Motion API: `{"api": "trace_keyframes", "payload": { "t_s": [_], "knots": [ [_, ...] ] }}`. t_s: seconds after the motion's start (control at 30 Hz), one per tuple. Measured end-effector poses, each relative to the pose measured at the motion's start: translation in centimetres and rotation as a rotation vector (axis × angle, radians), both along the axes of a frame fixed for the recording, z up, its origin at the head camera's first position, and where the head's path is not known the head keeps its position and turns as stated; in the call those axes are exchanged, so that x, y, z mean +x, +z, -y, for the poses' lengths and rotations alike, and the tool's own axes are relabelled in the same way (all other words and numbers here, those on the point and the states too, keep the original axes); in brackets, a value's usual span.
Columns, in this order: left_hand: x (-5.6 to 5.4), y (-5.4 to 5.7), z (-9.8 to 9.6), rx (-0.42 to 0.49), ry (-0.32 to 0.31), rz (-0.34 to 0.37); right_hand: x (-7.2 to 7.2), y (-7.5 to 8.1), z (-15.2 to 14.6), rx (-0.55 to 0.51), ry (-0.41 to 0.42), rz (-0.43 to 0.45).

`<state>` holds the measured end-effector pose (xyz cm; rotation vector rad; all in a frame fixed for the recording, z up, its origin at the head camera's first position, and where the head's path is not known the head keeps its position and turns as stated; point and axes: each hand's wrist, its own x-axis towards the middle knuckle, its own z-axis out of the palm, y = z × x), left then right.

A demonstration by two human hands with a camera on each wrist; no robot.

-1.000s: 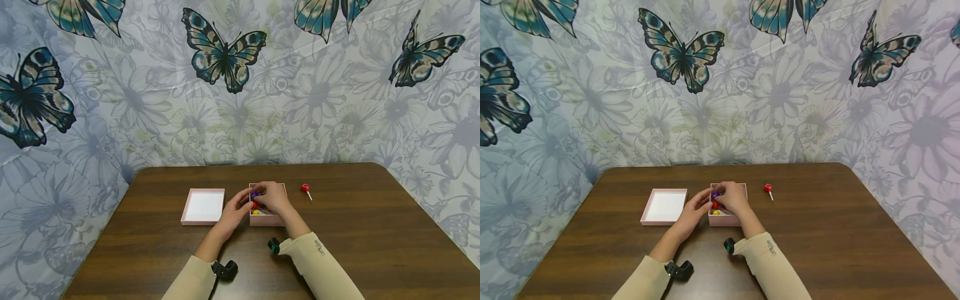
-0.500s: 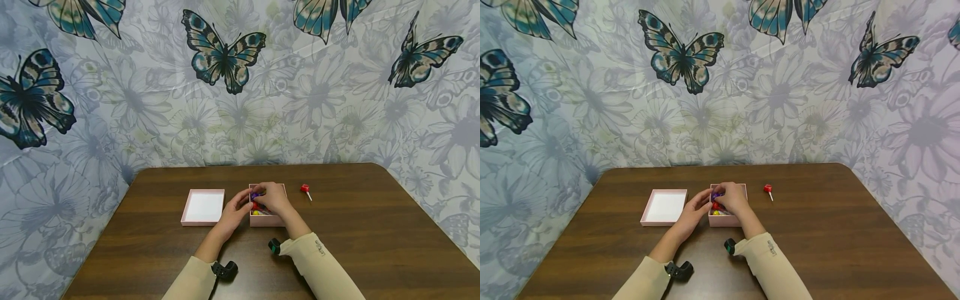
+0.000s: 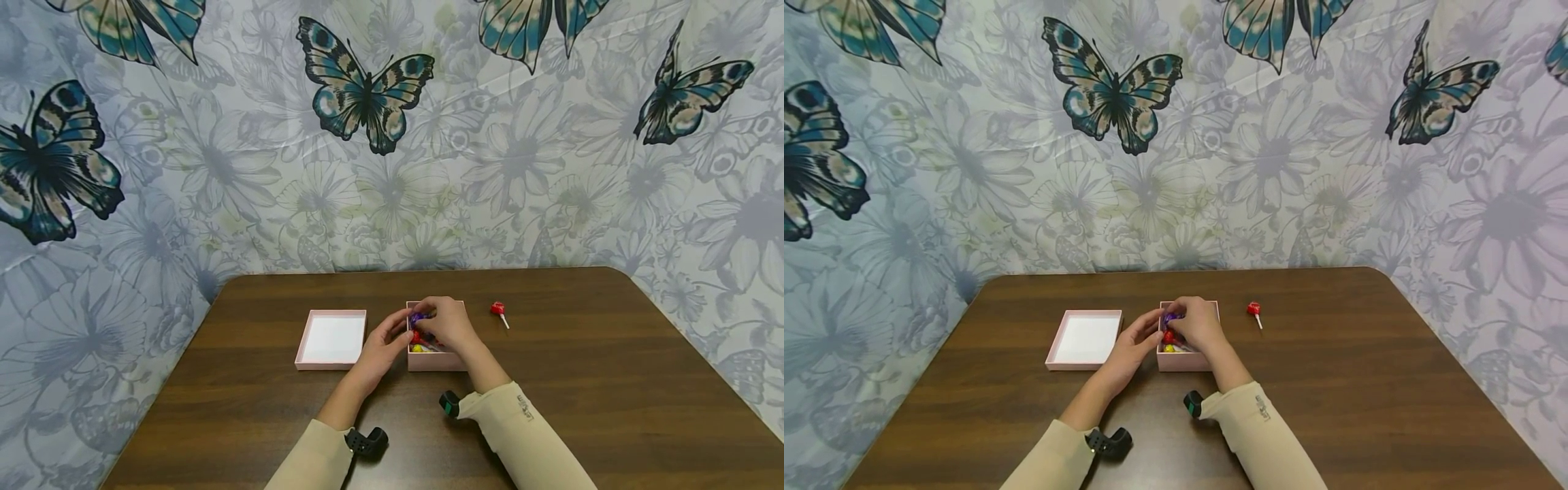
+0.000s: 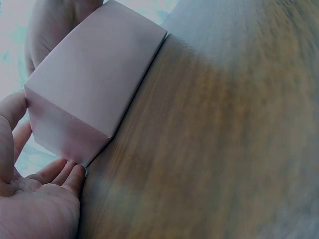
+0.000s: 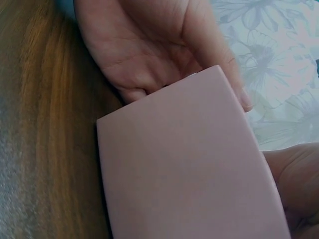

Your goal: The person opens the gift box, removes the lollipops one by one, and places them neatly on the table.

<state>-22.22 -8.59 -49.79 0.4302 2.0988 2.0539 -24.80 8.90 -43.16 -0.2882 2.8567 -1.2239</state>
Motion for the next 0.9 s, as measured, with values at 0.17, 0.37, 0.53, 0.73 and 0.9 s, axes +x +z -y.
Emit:
{"api": "trace_keyframes", "payload": {
  "t_s": [0.17,0.37,0.53,0.73,0.9],
  "knots": [
    [0.1,0.2,0.0,0.001,0.003,0.0,0.2,0.5,-0.2,0.003,-0.018,-0.045],
    [0.2,0.3,-0.1,0.001,0.009,0.006,0.7,1.1,-0.5,-0.032,-0.053,-0.074],
    [0.1,0.2,-0.2,0.01,0.015,0.001,1.1,1.7,-1.1,-0.058,-0.065,-0.119],
    [0.0,0.1,-0.3,0.01,0.025,-0.008,1.5,2.3,-2.2,-0.112,-0.078,-0.197],
    [-0.1,0.0,-0.3,0.014,0.025,-0.009,1.6,2.9,-3.0,-0.146,-0.105,-0.249]
  ]
}}
